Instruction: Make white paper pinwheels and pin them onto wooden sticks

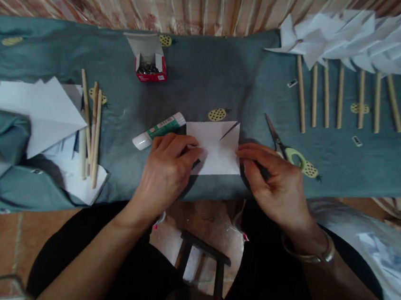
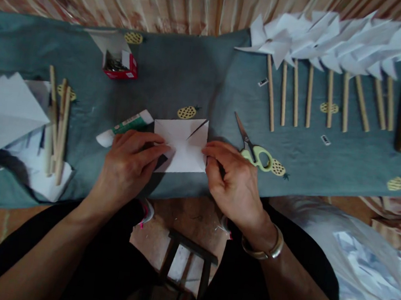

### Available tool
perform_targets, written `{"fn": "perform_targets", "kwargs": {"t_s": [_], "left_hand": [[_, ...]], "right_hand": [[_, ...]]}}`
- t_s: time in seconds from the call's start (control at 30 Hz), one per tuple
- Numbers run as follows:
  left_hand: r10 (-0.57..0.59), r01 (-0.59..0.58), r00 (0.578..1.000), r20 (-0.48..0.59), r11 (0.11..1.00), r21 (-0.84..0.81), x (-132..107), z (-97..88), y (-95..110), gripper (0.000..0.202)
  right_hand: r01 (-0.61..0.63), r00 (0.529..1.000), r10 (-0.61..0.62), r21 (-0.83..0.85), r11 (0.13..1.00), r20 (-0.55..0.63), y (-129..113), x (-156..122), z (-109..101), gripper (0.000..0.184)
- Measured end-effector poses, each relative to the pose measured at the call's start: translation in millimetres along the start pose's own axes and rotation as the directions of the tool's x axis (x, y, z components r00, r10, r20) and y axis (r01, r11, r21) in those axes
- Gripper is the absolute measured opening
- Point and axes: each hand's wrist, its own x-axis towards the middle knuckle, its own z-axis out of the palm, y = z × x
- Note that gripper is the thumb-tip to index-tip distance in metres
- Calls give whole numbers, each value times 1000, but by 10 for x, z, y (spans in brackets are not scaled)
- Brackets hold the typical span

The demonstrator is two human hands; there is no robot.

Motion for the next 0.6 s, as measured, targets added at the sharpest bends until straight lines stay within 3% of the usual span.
{"fn": "perform_targets", "kwargs": {"t_s": [0.23,0.4,0.6], "left_hand": [[44,-46,999,-14,992,-120,-81,-46,114,20],[84,-71,994,71,982,-176,-137,-2,217,18],[117,-106,990,77,986,-126,-146,38,221,15]], "right_hand": [[-45,997,41,56,997,66,-8,-80,-20,24],[24,995,-27,27,999,94,16,-78,-42,27],[105,986,-97,-49,993,138,13,-70,-39,31]]}}
